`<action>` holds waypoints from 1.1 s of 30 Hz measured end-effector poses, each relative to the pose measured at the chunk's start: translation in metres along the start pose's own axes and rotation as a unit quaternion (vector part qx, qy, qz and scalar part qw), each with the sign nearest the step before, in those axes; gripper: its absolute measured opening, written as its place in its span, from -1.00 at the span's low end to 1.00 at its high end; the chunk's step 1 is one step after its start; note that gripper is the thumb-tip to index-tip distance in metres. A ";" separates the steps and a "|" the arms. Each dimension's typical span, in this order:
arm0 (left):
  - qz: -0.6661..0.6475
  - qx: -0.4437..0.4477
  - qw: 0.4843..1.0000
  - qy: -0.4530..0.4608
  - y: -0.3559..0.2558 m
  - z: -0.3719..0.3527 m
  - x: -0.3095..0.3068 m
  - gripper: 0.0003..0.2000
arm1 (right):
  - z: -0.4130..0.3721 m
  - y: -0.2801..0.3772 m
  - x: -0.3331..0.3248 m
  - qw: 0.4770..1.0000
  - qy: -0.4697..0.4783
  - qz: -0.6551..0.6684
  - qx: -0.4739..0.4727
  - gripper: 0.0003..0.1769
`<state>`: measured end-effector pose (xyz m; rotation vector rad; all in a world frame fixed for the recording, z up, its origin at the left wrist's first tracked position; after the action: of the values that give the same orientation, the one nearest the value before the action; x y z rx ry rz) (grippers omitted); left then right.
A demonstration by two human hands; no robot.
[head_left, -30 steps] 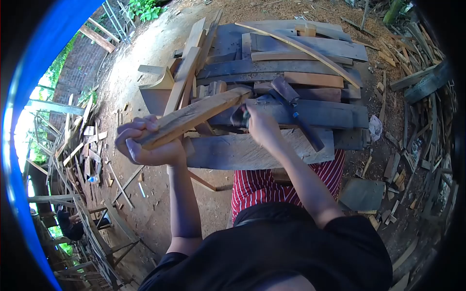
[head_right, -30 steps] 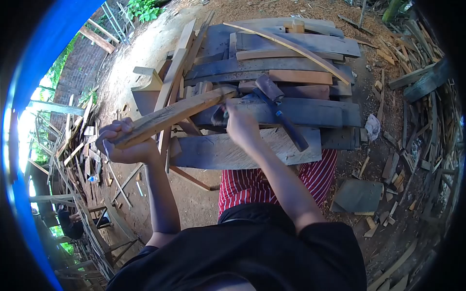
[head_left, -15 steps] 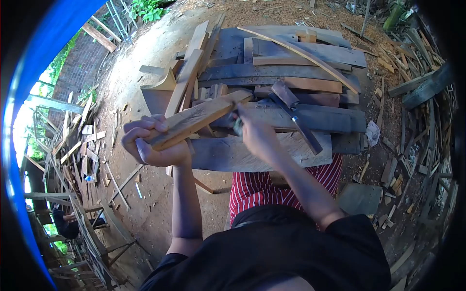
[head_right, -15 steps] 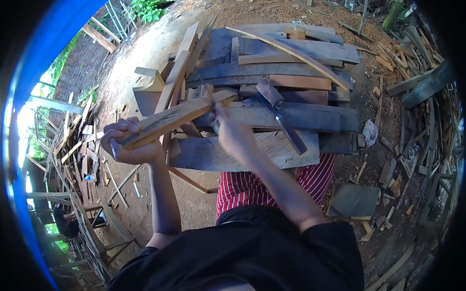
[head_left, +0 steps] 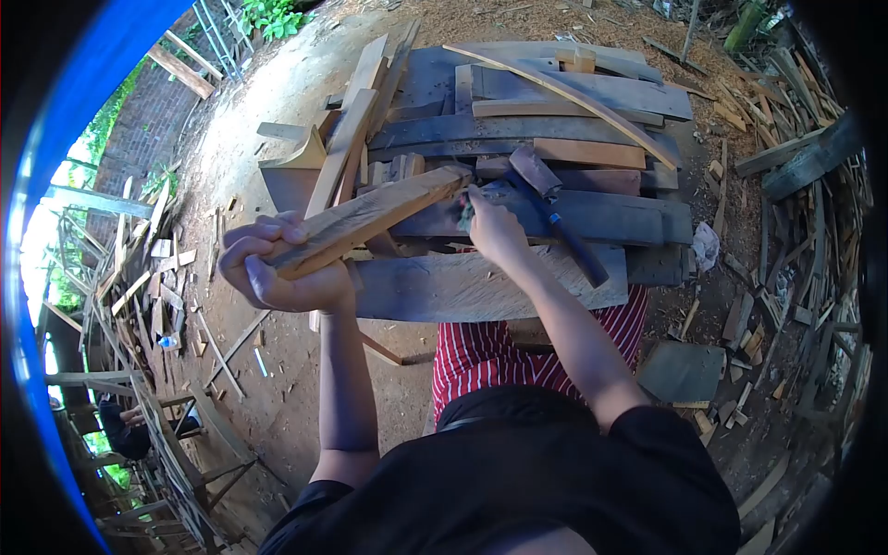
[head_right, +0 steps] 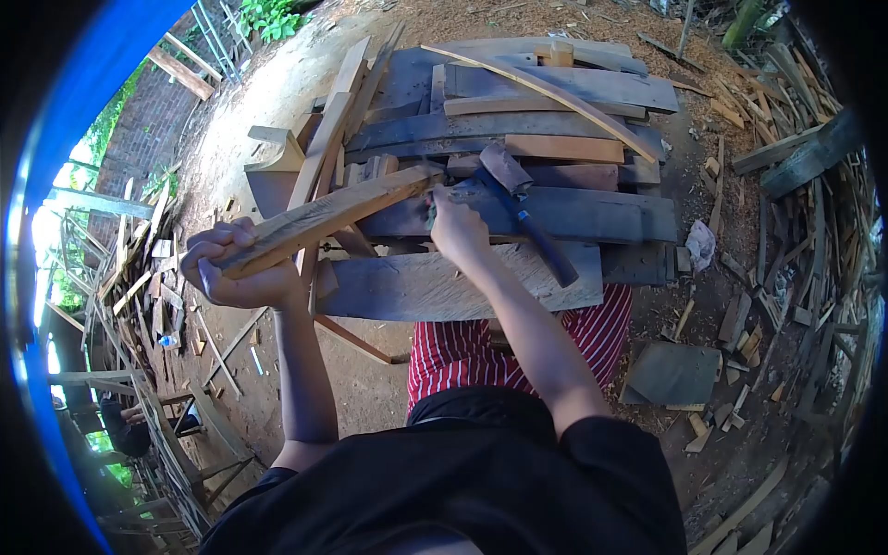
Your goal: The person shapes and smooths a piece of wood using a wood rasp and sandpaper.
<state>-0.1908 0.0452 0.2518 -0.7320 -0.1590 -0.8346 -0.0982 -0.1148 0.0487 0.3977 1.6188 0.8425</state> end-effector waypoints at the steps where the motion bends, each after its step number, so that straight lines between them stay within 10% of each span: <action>1: 0.019 0.009 1.000 0.008 -0.002 0.001 0.004 -0.85 | 0.006 0.002 -0.001 0.999 0.009 -0.005 0.035 -0.50; 11: 0.063 0.021 0.998 -0.020 0.002 0.007 0.006 -0.84 | 0.007 -0.002 0.006 0.998 0.034 0.025 0.051 -0.47; 15: -0.003 -0.021 0.999 -0.036 0.009 0.004 -0.001 -0.85 | -0.026 0.018 0.001 0.985 -0.130 0.028 -0.112 -0.51; 21: -0.026 0.016 0.996 0.083 0.006 0.006 0.004 -0.85 | 0.010 -0.009 0.003 0.995 0.055 -0.001 0.085 -0.38; 27: -0.047 -0.202 0.975 0.086 0.000 0.029 -0.011 -0.54 | 0.013 -0.028 0.009 0.999 0.034 0.001 0.038 -0.37; 29: -0.117 -0.434 0.893 -0.030 0.007 0.024 -0.024 -0.44 | 0.007 -0.026 -0.010 0.997 0.005 -0.024 0.072 -0.44; 33: -0.064 -0.344 0.936 -0.047 -0.003 0.008 -0.010 -0.46 | -0.014 0.007 -0.027 0.997 -0.016 -0.058 -0.043 -0.52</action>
<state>-0.1987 0.0550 0.2555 -1.4333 0.0083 -0.9889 -0.1066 -0.1328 0.0729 0.2521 1.5558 0.8104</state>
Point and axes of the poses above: each hand's wrist, its own z-axis towards the middle knuckle, its own x-axis out of the palm, y = z × x, the point moved 4 cm from there along z, towards the middle knuckle, and after that the axes turned 4 degrees about -y, right-handed, at the moved point
